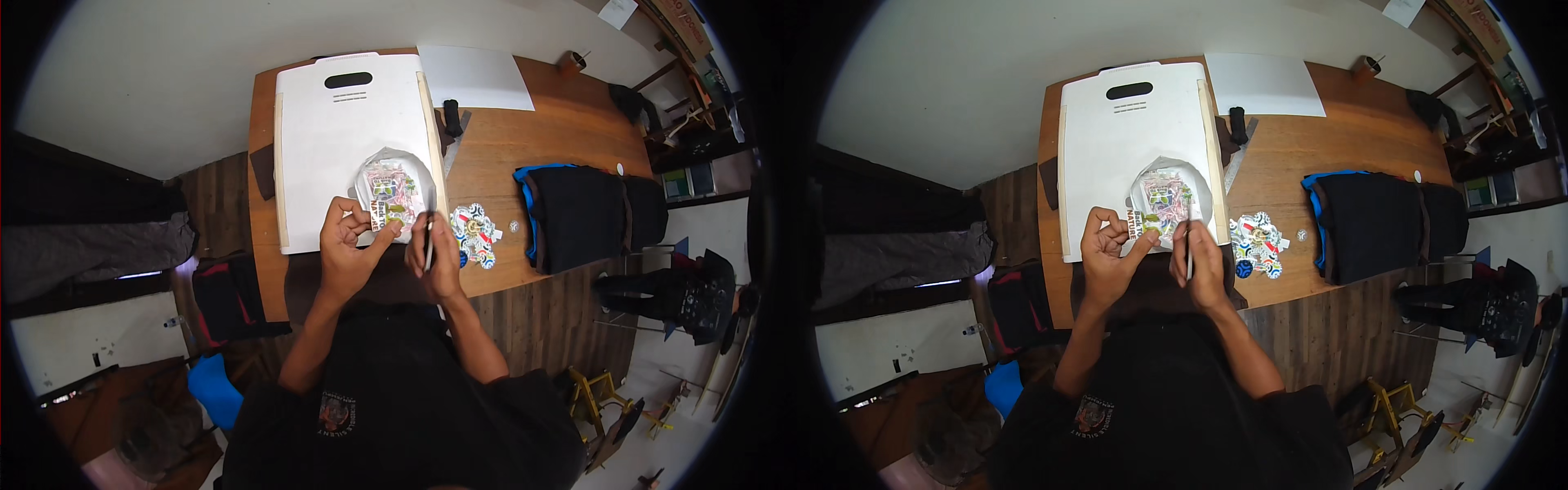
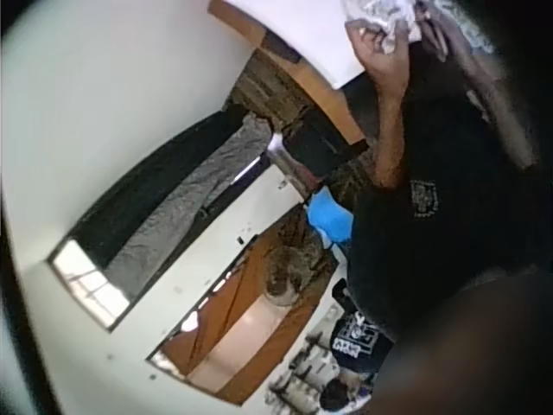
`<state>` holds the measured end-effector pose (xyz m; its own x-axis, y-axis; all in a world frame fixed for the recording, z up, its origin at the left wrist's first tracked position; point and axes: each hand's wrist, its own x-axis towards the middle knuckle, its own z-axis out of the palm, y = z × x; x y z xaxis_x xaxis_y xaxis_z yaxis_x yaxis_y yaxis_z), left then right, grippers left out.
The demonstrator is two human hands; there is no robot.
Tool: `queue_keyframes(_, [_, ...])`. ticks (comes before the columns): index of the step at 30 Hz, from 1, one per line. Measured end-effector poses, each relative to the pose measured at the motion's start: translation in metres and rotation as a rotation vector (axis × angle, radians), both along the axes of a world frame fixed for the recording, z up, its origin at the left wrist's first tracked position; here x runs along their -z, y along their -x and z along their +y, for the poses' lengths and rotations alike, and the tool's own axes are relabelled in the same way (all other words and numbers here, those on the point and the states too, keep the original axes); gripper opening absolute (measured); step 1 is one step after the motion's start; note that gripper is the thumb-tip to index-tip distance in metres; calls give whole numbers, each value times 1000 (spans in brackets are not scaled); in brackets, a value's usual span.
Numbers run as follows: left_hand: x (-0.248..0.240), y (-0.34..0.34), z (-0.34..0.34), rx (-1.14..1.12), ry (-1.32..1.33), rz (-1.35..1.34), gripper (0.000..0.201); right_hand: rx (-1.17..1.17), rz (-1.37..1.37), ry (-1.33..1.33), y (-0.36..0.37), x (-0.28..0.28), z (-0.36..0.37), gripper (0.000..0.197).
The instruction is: Trimming the edges of printed stickers using a small hand tool.
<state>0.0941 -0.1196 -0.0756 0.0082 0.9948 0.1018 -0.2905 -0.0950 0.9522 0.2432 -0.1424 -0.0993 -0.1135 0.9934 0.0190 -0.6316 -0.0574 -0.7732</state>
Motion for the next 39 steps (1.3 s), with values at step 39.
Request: queue_keyframes(39, [-30,8,-11,-39,-152,97,21,63,-272,19,12,-56,18,15])
